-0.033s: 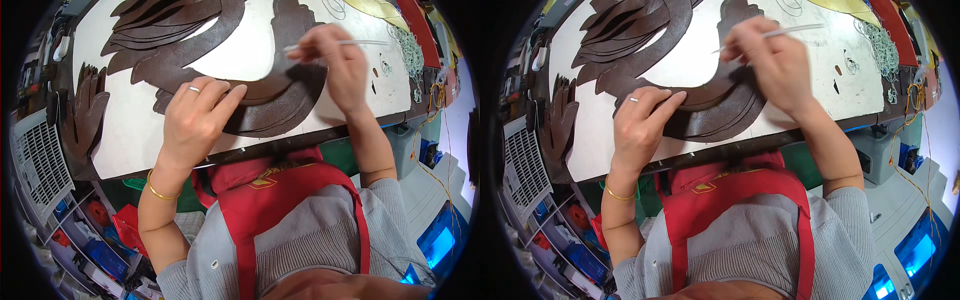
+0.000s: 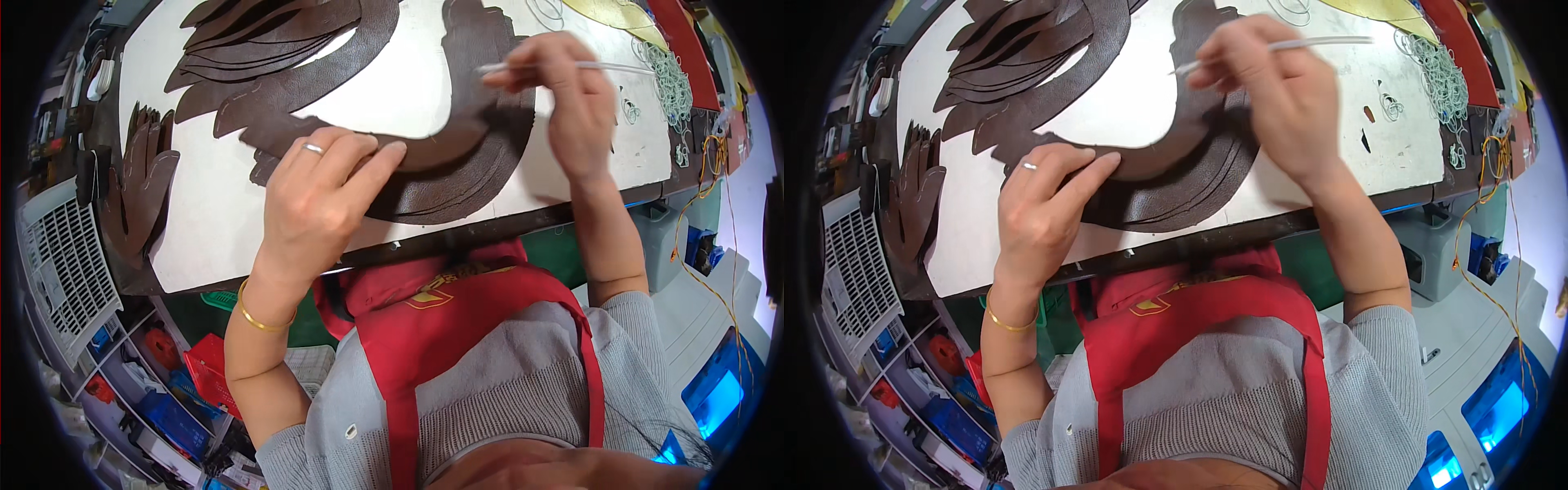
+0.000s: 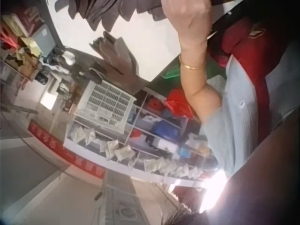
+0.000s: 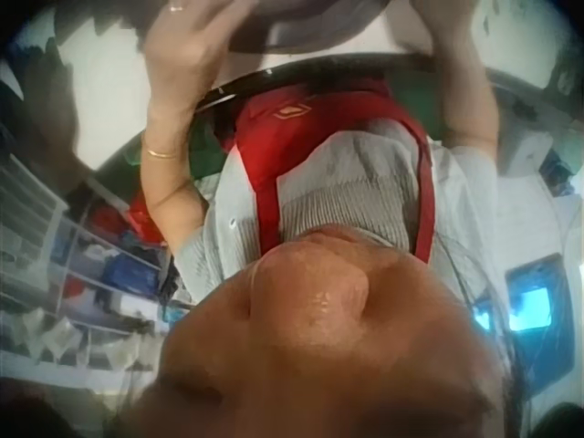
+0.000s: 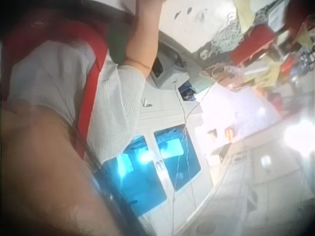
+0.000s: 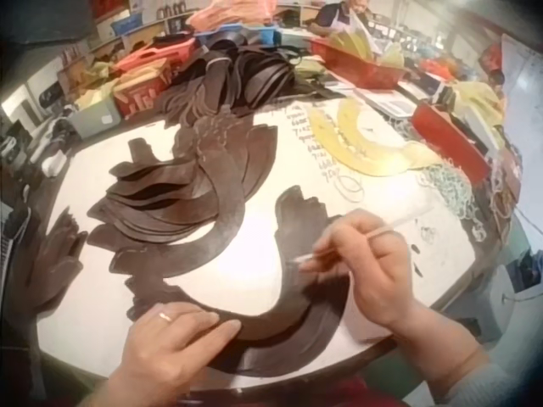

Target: Marking leather shoe components with a silver pen and bundling them together with an elastic band.

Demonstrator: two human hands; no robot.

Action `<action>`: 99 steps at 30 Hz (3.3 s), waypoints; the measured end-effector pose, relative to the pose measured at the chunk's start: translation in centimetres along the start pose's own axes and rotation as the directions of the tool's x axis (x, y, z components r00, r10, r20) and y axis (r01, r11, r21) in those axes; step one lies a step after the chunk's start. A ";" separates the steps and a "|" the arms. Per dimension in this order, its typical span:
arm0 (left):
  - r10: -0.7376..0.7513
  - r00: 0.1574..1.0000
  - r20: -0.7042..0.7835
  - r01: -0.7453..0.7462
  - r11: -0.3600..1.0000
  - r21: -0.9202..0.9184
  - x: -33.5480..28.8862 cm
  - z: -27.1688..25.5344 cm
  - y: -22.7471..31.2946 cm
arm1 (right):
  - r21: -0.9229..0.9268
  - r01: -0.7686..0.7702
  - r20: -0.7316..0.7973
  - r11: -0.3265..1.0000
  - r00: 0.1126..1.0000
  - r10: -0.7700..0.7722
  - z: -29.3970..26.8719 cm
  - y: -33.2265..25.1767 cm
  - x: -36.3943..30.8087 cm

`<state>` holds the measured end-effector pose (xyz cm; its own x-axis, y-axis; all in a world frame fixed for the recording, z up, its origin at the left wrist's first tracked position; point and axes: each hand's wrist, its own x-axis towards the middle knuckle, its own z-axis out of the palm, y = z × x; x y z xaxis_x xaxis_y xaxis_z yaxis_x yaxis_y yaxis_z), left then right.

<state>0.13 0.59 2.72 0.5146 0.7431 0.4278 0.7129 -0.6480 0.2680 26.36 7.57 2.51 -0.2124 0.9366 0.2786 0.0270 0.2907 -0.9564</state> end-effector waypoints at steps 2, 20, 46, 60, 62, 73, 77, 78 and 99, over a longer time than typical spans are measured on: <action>-0.005 0.986 0.168 0.030 0.988 -0.149 0.1 -1.6 0.8 | 0.041 0.047 -0.052 0.998 0.998 -0.045 -2.1 -0.1 0.1; 0.082 0.983 0.164 -0.129 0.944 0.303 3.3 2.2 -4.0 | -0.042 0.070 0.003 0.997 0.998 -0.070 -0.3 -0.1 -0.6; 0.132 0.987 0.089 -0.143 0.981 0.131 -0.7 1.8 -0.5 | -0.602 0.239 0.348 0.762 0.937 -0.020 4.4 2.5 -1.1; -0.007 1.000 -0.008 0.007 1.000 0.010 4.1 -0.1 -6.9 | 0.082 0.079 0.011 0.993 0.997 -0.080 -0.1 -0.2 0.5; 0.051 0.994 -0.094 -0.013 0.928 0.374 5.8 1.8 -10.1 | 0.143 0.064 0.033 0.988 0.997 -0.070 0.9 0.0 0.2; 0.132 0.991 0.040 -0.137 0.930 0.341 4.3 1.1 -7.0 | 0.021 0.076 -0.021 0.997 0.997 -0.076 0.9 -0.4 0.7; 0.070 0.978 0.196 -0.113 0.969 0.218 0.9 1.4 -1.5 | -0.092 0.008 0.050 0.996 0.999 -0.004 2.9 -0.3 0.8; 0.065 0.978 0.197 -0.109 0.970 0.218 0.6 1.6 -1.2 | -0.189 0.001 0.144 0.982 0.989 0.026 3.4 0.3 0.6; 0.064 0.997 0.042 -0.072 0.970 0.231 -0.5 2.7 -1.0 | -0.585 0.312 0.293 0.749 0.942 -0.164 5.6 3.1 -0.2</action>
<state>0.48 1.29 -0.10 0.5785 0.7066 0.4076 0.7648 -0.6436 0.0302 21.03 7.24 -0.99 -0.4905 0.7775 0.3935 0.5254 0.6242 -0.5782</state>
